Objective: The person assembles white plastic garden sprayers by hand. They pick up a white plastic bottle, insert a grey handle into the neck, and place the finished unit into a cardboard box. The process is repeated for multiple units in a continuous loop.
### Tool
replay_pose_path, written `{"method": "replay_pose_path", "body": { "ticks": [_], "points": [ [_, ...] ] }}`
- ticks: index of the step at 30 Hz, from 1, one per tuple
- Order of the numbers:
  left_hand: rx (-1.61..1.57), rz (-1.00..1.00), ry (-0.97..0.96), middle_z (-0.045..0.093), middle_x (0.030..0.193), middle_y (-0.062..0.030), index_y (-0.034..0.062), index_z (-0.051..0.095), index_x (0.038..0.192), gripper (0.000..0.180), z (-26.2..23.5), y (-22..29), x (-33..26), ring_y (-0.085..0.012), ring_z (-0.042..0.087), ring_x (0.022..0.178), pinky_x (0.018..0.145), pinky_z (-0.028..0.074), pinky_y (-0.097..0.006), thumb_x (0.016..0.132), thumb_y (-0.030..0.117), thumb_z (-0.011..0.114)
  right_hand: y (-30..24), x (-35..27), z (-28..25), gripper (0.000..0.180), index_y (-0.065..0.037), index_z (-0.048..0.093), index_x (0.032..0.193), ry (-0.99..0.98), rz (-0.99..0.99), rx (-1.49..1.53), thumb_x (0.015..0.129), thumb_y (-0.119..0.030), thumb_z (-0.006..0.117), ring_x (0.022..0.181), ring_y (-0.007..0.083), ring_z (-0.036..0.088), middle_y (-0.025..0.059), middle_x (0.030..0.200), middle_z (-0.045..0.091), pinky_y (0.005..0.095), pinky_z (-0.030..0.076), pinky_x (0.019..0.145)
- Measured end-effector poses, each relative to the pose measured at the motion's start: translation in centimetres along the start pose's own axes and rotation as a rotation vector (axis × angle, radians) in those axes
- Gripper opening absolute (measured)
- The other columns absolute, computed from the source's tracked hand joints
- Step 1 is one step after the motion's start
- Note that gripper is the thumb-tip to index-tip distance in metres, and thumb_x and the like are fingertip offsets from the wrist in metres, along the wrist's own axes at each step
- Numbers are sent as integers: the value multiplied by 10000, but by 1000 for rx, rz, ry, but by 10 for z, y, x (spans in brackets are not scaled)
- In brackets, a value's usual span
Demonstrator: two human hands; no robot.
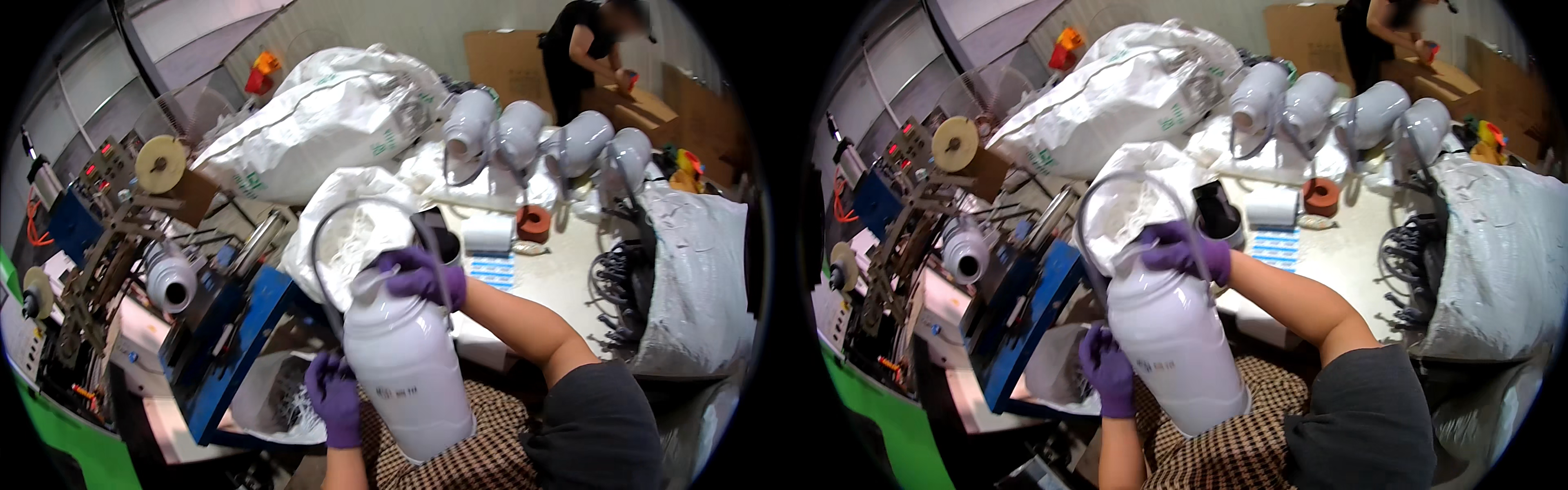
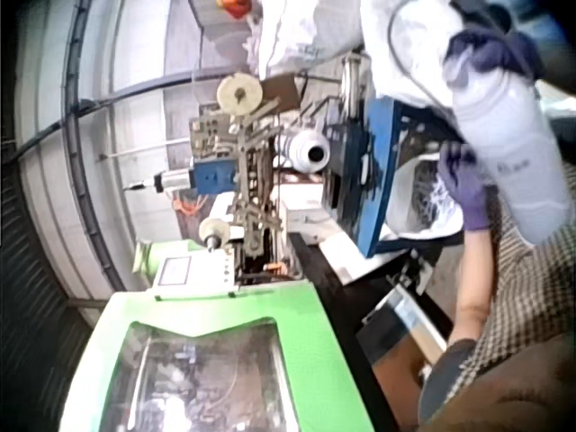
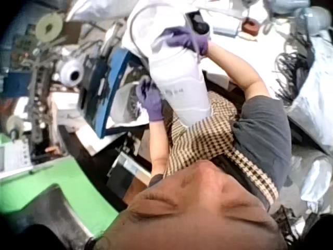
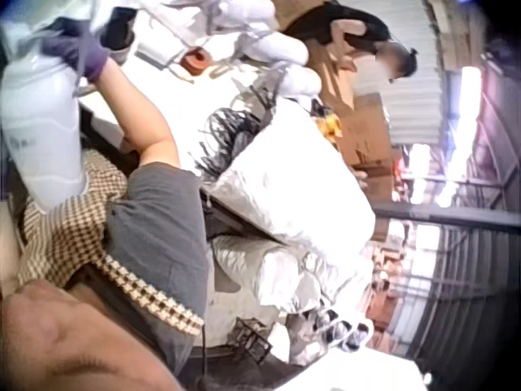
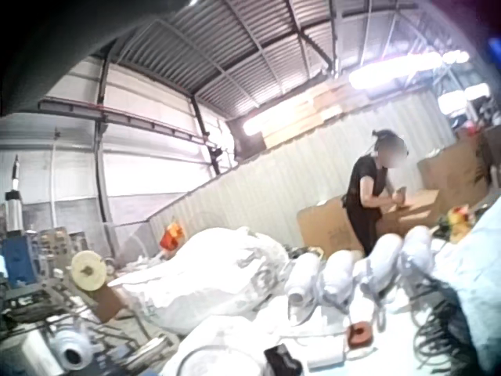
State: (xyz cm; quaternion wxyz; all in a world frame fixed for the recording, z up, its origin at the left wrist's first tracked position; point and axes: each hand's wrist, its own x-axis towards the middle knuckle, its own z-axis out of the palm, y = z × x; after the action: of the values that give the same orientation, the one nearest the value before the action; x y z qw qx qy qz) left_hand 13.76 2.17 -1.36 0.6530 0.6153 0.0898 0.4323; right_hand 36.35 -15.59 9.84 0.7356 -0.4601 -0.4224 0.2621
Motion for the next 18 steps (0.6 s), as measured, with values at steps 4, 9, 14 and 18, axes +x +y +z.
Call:
{"method": "replay_pose_path", "body": {
  "ticks": [4,9,14,18],
  "points": [
    [602,250,86,582,1171,-80,-23,588,1258,260,-73,-13,-38,-168,616,1011,912,533,-311,1018,67,545,-21,-41,-145,541,-53,460,1489,299,-416,415,1084,-412,458,1324,251,550,130,1455,563,407,416,1170],
    [384,-125,267,613,995,-81,-20,612,1123,245,-127,-40,-74,-156,616,889,815,530,-291,1073,172,468,-100,-64,-201,611,-61,415,1486,925,-434,803,1068,-503,469,1248,419,569,231,1457,475,538,536,1067],
    [488,-173,122,673,981,-95,-35,659,1086,256,-132,-88,-110,-177,639,858,818,541,-312,1059,176,517,-93,-24,-323,529,-63,488,1373,1007,-490,428,1043,-476,503,1102,406,620,197,1214,591,532,586,966],
    [200,-273,262,724,1023,-116,-52,699,1086,237,-121,-74,-116,-195,688,905,864,554,-327,1023,131,562,-77,-18,-388,521,-37,521,1331,951,-455,-123,1027,-460,517,1021,357,639,157,1156,615,455,557,972]
  ]
}}
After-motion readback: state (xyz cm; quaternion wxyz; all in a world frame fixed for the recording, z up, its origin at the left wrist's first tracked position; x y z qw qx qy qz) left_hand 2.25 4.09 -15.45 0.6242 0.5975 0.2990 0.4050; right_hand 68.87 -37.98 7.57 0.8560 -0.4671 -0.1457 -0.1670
